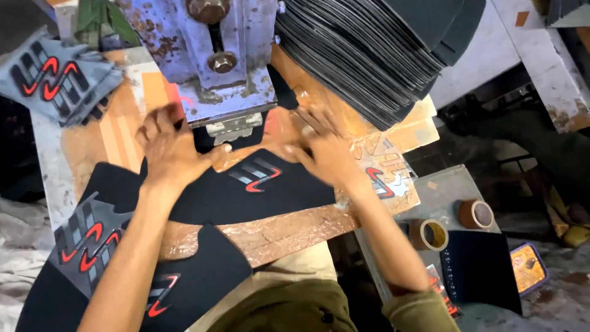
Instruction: Operating a manual stamping machine to apply logos onto shoe upper material components.
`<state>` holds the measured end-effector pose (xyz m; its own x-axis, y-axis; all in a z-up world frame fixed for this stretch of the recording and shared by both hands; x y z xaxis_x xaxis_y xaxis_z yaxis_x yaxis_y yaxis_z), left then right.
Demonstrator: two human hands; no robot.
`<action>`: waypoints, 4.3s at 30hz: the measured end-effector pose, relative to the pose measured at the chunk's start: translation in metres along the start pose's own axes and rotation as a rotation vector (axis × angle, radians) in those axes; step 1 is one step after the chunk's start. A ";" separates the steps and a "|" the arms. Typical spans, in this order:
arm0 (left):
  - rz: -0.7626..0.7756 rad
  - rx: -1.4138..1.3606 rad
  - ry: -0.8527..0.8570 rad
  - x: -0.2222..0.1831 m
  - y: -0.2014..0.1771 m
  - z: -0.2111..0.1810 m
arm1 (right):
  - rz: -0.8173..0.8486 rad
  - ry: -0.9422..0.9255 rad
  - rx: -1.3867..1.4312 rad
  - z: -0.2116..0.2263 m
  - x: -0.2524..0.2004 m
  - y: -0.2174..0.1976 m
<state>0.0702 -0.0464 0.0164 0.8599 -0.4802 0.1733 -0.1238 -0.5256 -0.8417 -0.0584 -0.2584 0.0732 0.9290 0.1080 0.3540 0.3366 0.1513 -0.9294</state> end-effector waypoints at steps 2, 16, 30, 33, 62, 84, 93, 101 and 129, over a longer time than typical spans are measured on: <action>-0.096 0.037 0.080 -0.016 -0.005 -0.012 | -0.048 0.006 0.033 0.011 -0.033 -0.032; -0.012 -0.021 0.177 -0.083 0.020 -0.019 | 0.061 0.534 0.413 -0.034 -0.112 -0.110; -0.098 -0.051 0.224 -0.093 0.005 -0.028 | 0.180 0.526 1.109 -0.032 0.021 0.160; -0.135 -0.069 0.235 -0.089 -0.001 -0.031 | 0.152 0.592 1.084 -0.044 0.034 0.154; -0.158 -0.195 0.170 -0.088 -0.008 -0.021 | 0.132 0.487 0.988 -0.027 0.019 0.133; -0.143 -0.171 0.202 -0.090 -0.008 -0.027 | 0.108 0.520 0.973 -0.028 0.017 0.131; -0.142 -0.174 0.210 -0.090 -0.007 -0.028 | 0.107 0.537 0.977 -0.027 0.015 0.131; -0.132 -0.158 0.203 -0.088 -0.007 -0.029 | 0.108 0.543 0.965 -0.027 0.016 0.129; -0.441 -0.760 -0.300 -0.247 -0.114 0.116 | -0.206 0.448 0.416 0.047 -0.105 -0.009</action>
<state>-0.0709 0.2131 0.0101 0.9855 0.0186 0.1689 0.0446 -0.9875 -0.1515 -0.1664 -0.2254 0.0493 0.8565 -0.3705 0.3593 0.5102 0.5031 -0.6975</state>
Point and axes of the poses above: each hand's wrist, its own x-axis towards the middle knuckle, its own y-axis out of the palm, z = x × y, the point moved 10 cm from there along x, towards the middle knuckle, and after that the axes turned 12 degrees about -x, right-handed, at the moved point
